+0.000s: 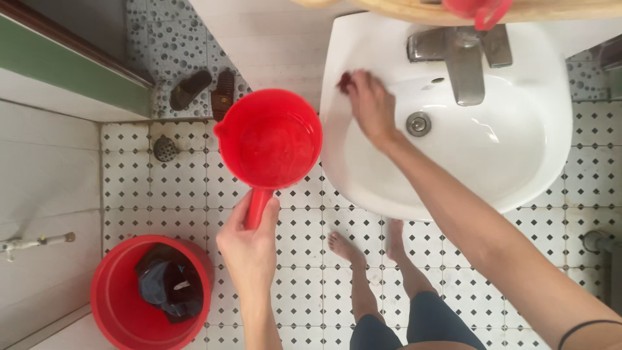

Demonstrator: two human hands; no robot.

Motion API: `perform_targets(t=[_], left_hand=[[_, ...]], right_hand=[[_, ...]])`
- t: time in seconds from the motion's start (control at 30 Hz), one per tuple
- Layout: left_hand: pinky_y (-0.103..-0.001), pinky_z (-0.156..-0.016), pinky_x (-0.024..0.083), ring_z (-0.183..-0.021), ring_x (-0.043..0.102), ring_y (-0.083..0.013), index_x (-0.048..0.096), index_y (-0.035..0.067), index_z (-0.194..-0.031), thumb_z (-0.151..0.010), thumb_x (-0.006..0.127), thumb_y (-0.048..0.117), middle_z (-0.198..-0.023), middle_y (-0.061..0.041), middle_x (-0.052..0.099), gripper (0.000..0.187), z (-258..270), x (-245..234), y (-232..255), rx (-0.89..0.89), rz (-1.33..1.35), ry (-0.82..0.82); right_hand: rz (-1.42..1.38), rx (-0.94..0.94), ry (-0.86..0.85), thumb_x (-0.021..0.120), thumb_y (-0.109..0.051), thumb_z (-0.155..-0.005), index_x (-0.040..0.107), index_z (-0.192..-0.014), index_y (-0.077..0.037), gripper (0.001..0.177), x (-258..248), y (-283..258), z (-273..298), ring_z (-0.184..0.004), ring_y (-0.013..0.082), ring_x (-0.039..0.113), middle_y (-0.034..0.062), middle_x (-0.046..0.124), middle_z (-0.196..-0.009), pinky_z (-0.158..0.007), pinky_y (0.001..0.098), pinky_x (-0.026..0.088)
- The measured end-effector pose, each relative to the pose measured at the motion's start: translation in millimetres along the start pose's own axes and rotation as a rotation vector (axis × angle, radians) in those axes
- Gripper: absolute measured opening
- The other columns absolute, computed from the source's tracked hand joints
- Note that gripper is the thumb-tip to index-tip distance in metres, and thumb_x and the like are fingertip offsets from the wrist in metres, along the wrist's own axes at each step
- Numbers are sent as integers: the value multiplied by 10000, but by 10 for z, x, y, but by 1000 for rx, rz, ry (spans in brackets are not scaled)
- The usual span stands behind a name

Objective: The person repeatedly scoops water from a red bucket into a red jug and pours it into the sink basin. They use a dark scrubbing pad to wipe the basin and faucet area while intermittently refilling the jug from the tap.

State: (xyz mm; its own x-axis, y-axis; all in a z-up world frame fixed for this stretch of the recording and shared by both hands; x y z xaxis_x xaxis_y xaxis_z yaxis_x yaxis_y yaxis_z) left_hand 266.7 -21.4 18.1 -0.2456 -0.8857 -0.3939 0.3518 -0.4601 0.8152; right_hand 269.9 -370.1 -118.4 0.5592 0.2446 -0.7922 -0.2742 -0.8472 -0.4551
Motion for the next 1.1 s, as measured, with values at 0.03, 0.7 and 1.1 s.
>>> perform_targets(t=[0.03, 0.7, 1.1], left_hand=[[-278, -676, 499, -694, 595, -92, 745, 7, -1204, -854, 747, 209, -794, -56, 724, 404, 49, 23, -9, 8, 19, 11], [-255, -699, 531, -745, 648, -98, 709, -39, -1251, -845, 767, 153, -858, -55, 745, 453, 806, 419, -273, -86, 124, 9], [-240, -655, 502, -701, 599, -67, 716, -34, -1236, -855, 754, 180, -825, -38, 724, 439, 820, 804, -198, -65, 85, -79]], right_hand=[[15, -40, -21, 695, -85, -969, 596, -1075, -20, 159, -1, -5, -16, -889, 349, 688, 146, 689, -980, -686, 475, 549], [-316, 149, 126, 617, -69, -1010, 591, -1131, -32, 129, -320, 183, 317, -847, 307, 718, 139, 707, -973, -708, 424, 555], [-1279, 1201, 752, 571, -142, -1062, 561, -1003, 19, 172, 566, 2259, 980, -556, 153, 536, 127, 649, -792, -438, 317, 434]])
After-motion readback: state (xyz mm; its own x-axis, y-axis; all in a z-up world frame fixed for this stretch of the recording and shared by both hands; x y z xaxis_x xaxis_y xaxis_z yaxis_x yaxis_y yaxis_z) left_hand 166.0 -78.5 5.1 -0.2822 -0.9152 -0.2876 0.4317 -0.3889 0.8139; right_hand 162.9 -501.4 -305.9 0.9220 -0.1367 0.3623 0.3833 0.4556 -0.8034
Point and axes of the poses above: each hand's wrist, its own z-axis away from the middle knuckle, its own x-axis out of the palm, y = z × x, the point moved 7 cm from there along -z, towards the middle knuckle
